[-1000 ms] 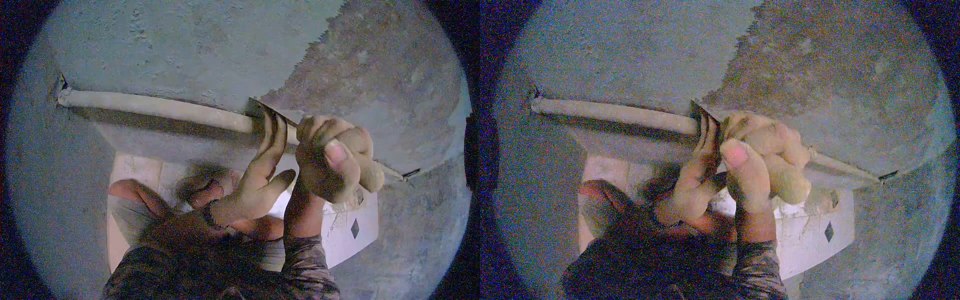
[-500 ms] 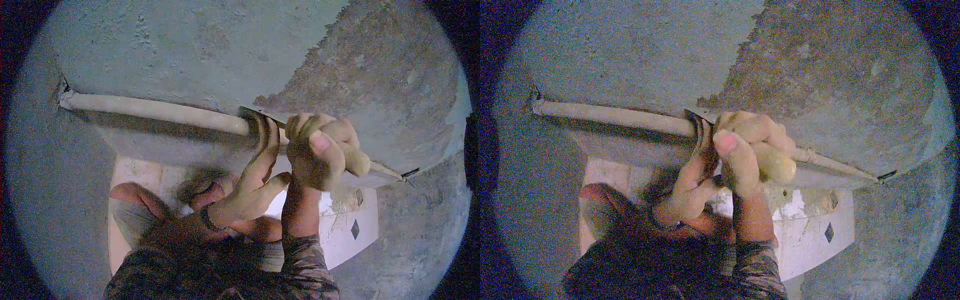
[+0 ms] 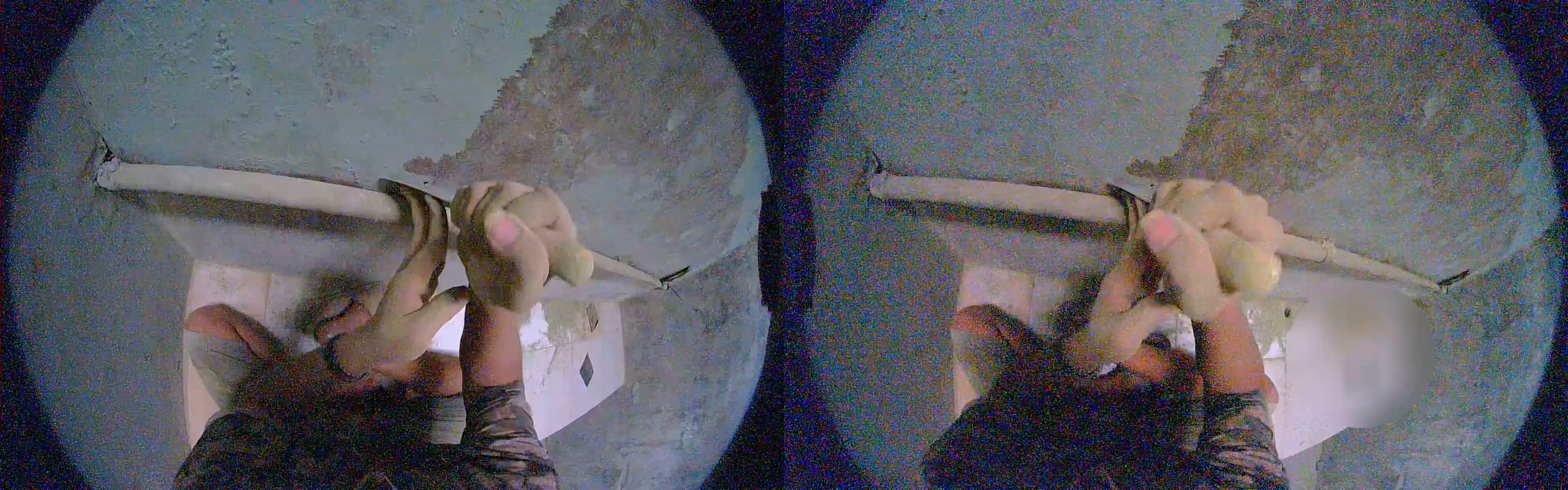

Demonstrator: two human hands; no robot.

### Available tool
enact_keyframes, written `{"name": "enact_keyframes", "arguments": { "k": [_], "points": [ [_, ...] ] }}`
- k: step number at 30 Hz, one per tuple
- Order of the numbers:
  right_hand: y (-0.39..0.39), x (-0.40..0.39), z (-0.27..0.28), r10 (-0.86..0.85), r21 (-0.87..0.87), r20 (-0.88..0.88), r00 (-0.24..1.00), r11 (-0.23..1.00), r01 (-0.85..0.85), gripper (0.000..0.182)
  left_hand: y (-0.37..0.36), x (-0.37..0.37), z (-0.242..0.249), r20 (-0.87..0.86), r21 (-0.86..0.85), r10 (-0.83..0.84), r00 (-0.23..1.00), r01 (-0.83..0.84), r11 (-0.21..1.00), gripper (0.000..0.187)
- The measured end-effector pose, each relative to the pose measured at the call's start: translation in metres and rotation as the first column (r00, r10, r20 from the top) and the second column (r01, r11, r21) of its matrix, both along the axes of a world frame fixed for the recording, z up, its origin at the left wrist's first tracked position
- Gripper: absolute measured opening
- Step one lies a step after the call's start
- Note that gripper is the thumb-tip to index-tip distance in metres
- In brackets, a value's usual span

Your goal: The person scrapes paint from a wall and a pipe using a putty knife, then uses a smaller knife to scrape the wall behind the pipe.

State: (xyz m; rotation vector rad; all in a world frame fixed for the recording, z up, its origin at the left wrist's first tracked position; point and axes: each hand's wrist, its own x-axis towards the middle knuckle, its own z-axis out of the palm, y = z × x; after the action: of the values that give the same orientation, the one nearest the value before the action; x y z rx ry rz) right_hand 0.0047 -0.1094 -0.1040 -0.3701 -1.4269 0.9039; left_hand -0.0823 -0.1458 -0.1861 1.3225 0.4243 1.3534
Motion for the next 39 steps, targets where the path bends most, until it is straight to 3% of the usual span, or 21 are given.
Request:
{"name": "enact_keyframes", "arguments": {
  "k": [1, 3, 4, 5, 7, 8, 12, 13, 15, 16, 17, 19, 21, 23, 26, 29, 30, 33, 34, 35, 39],
  "points": [
    [0.004, 0.006, -0.001, 0.001, 0.004, -0.001, 1.000, 1.000, -0.001, 0.026, 0.001, 0.002, -0.004, -0.001, 0.004, 0.001, 1.000, -0.001, 1.000, 0.083],
    [0.013, 0.029, -0.004, 0.496, 0.502, -0.011, 0.868, 0.754, -0.425, 0.020, 0.001, 0.007, -0.010, 0.071, 0.179, 0.076, 0.995, -0.088, 0.980, 0.084],
    [-0.009, 0.026, 0.008, 0.198, 0.310, 0.118, 0.973, 0.924, -0.225, 0.022, 0.005, 0.003, -0.009, 0.010, 0.235, 0.089, 0.996, -0.089, 0.968, 0.086],
    [-0.011, 0.017, 0.006, 0.192, 0.301, 0.115, 0.975, 0.928, -0.219, 0.022, 0.002, 0.006, -0.012, 0.007, 0.225, 0.082, 0.997, -0.082, 0.971, 0.086],
    [-0.010, -0.012, 0.001, -0.330, 0.411, 0.141, 0.933, 0.877, 0.248, 0.024, 0.000, 0.012, -0.017, 0.228, 0.062, -0.065, 0.972, 0.052, 0.997, 0.087],
    [-0.009, -0.009, 0.001, -0.118, 0.252, 0.147, 0.982, 0.964, 0.079, 0.024, 0.000, 0.011, -0.016, 0.225, 0.070, -0.067, 0.972, 0.052, 0.996, 0.087],
    [-0.013, 0.006, 0.008, 0.196, 0.400, -0.055, 0.979, 0.903, -0.159, 0.024, 0.005, -0.007, -0.012, 0.059, 0.242, 0.037, 0.998, -0.051, 0.969, 0.088],
    [-0.010, -0.001, 0.007, 0.192, 0.395, -0.055, 0.980, 0.906, -0.156, 0.024, 0.001, -0.009, -0.007, 0.060, 0.236, 0.034, 0.998, -0.047, 0.971, 0.088],
    [-0.012, -0.016, 0.002, -0.072, -0.009, 0.040, 0.997, 0.997, 0.072, 0.030, -0.011, -0.009, 0.000, 0.205, -0.100, -0.138, 0.969, 0.161, 0.982, 0.087],
    [-0.011, -0.005, 0.000, -0.267, 0.323, 0.117, 0.956, 0.921, 0.218, 0.023, -0.008, -0.004, -0.002, 0.202, -0.093, -0.130, 0.971, 0.151, 0.984, 0.087],
    [-0.012, 0.002, 0.005, -0.266, 0.321, 0.116, 0.957, 0.922, 0.217, 0.023, -0.008, -0.001, -0.006, 0.181, -0.007, -0.068, 0.981, 0.070, 0.997, 0.087],
    [-0.010, 0.010, 0.016, 0.326, 0.388, 0.073, 0.943, 0.861, -0.328, 0.021, -0.001, 0.004, -0.020, 0.167, 0.079, 0.010, 0.986, -0.024, 0.997, 0.086],
    [-0.009, 0.004, 0.008, 0.169, 0.348, 0.124, 0.978, 0.915, -0.203, 0.020, 0.004, 0.012, -0.033, 0.324, -0.316, -0.144, 0.935, 0.250, 0.915, 0.089],
    [-0.007, -0.002, 0.003, -0.145, 0.316, 0.240, 0.960, 0.947, 0.064, 0.020, -0.001, 0.008, -0.020, 0.251, -0.215, -0.112, 0.962, 0.168, 0.962, 0.089],
    [-0.006, -0.001, 0.002, -0.224, 0.297, 0.240, 0.945, 0.943, 0.148, 0.019, 0.004, 0.005, -0.013, 0.137, 0.217, 0.008, 0.991, -0.038, 0.976, 0.090],
    [-0.014, 0.005, 0.001, -0.356, 0.245, 0.250, 0.900, 0.923, 0.297, 0.019, -0.008, 0.002, 0.000, 0.232, 0.051, -0.143, 0.962, 0.135, 0.990, 0.090],
    [-0.014, 0.008, 0.002, -0.356, 0.249, 0.247, 0.901, 0.922, 0.297, 0.019, -0.006, -0.007, 0.002, 0.046, 0.082, -0.135, 0.990, 0.131, 0.988, 0.088],
    [-0.014, 0.023, 0.010, 0.222, 0.215, -0.152, 0.963, 0.958, -0.187, 0.025, -0.013, 0.009, -0.003, 0.214, 0.051, 0.004, 0.977, -0.015, 0.999, 0.088],
    [-0.021, 0.034, 0.020, 0.349, 0.238, -0.104, 0.931, 0.918, -0.317, 0.019, -0.014, 0.010, -0.005, 0.120, 0.077, 0.079, 0.990, -0.089, 0.993, 0.086],
    [-0.017, 0.032, 0.019, 0.353, 0.230, -0.105, 0.930, 0.918, -0.323, 0.019, -0.016, 0.011, -0.004, 0.122, 0.069, 0.085, 0.989, -0.094, 0.993, 0.086],
    [-0.005, 0.009, 0.009, -0.086, 0.145, 0.267, 0.960, 0.988, 0.048, 0.018, -0.026, 0.009, 0.007, 0.020, -0.177, -0.041, 0.999, 0.044, 0.983, 0.069]
  ]
}}
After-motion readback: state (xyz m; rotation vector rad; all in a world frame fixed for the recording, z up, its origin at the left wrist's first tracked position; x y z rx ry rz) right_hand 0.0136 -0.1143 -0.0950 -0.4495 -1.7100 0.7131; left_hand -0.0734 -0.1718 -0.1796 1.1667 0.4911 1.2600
